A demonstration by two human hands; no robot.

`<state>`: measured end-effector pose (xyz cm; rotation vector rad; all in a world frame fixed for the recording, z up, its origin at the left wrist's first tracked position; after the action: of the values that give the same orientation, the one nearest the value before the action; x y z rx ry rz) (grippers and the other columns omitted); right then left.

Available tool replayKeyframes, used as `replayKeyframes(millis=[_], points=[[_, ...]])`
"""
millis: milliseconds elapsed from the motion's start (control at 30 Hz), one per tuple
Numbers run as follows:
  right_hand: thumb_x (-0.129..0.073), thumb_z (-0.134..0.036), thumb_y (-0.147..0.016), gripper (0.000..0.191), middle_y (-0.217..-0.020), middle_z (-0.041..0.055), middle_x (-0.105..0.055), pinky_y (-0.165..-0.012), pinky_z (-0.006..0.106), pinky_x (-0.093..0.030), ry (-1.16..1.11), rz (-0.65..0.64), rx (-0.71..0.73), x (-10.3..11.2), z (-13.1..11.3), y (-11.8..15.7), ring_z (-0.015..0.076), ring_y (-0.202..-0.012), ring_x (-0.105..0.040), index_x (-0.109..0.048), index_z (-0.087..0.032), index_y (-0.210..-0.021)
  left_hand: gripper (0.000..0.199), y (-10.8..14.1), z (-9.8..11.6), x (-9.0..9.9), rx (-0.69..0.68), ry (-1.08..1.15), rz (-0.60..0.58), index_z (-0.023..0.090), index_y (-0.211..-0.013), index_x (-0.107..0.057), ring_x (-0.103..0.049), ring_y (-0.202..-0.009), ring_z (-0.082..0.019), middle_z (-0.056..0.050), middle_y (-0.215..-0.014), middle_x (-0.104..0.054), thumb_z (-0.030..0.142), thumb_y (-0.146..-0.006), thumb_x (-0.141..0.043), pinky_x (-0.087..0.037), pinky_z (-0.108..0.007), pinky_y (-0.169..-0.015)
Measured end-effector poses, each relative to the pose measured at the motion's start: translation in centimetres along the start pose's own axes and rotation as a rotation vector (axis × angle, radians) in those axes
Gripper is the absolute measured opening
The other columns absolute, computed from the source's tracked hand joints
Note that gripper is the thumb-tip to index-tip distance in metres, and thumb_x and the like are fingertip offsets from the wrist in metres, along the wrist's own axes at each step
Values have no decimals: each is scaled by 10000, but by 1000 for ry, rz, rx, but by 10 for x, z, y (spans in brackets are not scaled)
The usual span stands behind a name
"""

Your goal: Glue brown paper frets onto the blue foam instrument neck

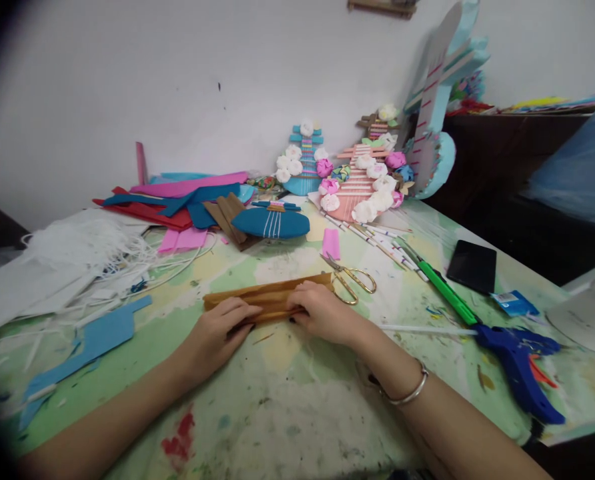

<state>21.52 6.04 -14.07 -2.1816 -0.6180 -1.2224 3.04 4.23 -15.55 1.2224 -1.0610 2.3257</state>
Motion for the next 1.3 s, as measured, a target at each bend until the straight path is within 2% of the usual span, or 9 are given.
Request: replayKeyframes(millis=[200,333,500,733,833,900,1067,1167,1300], points=[[-549,8,-750,184,-792,41,-620,-703,254,-428,6,150,-45,6,8,-1,162,-793,-556,-633,-152,-787,237,1,6,3,-121,-101,50,130,-981,-640,-566,-810,-177,-91,-866,-610,101,-890,-424,-519,-316,-692],[-502,38,-716,236,-773,40,-649,-693,270,-441,21,207,-126,9,18,0,168,-767,-588,-631,-158,-743,271,1,14,3,-136,-126,-19,158,-994,-667,-572,-849,-197,-104,-898,-625,99,-869,-434,-516,-352,-723],[-453,72,-607,319,-844,26,-699,-751,286,-467,16,143,-155,10,21,0,179,-826,-631,-640,-170,-695,179,-2,12,8,3,67,-26,176,-843,-697,-598,-869,-191,-88,-915,-646,153,-824,-521,-505,-331,-767],[-445,58,-567,331,-878,35,-706,-777,293,-456,27,77,-146,8,19,1,195,-851,-636,-654,-169,-689,155,-18,-12,-1,292,196,-17,178,-874,-622,-581,-635,-130,-14,-790,-655,126,-727,-631,-475,-267,-614],[-466,53,-591,311,-882,41,-704,-773,294,-447,37,69,-150,9,19,1,199,-853,-633,-657,-165,-704,115,-22,-12,-4,314,166,-35,173,-775,-588,-533,-597,-122,7,-731,-615,145,-699,-670,-429,-253,-569],[-499,29,-637,272,-871,41,-702,-760,288,-440,46,47,-126,10,14,2,194,-841,-632,-663,-168,-727,109,-22,-10,-3,314,182,-7,168,-682,-556,-516,-592,-119,15,-682,-587,140,-709,-657,-411,-246,-562],[-590,-164,-795,90,-816,45,-700,-767,310,-410,119,5,-53,13,-6,2,192,-797,-629,-674,-172,-767,92,-15,-11,5,372,404,78,166,-673,-586,-580,-654,-127,-11,-730,-651,122,-754,-578,-455,-255,-619],[-584,-148,-812,104,-829,39,-706,-758,301,-416,79,43,-86,10,-11,0,188,-803,-633,-684,-174,-806,78,-13,-12,8,444,536,108,164,-671,-603,-621,-686,-145,-26,-735,-678,131,-740,-588,-487,-274,-646],[-559,-118,-820,142,-797,18,-703,-652,254,-430,-51,103,-178,4,-11,-1,150,-711,-627,-684,-180,-852,94,-12,-11,9,560,721,157,167,-647,-572,-658,-661,-159,-21,-677,-691,142,-674,-659,-506,-258,-590]])
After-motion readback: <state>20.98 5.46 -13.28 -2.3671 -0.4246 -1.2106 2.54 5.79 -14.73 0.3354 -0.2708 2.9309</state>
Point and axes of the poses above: each hand's wrist, its own y-axis away from the middle knuckle, its own x-axis out of the back of the hand, z = x × y, the point moved 4 cm from there along -y, towards the middle knuckle
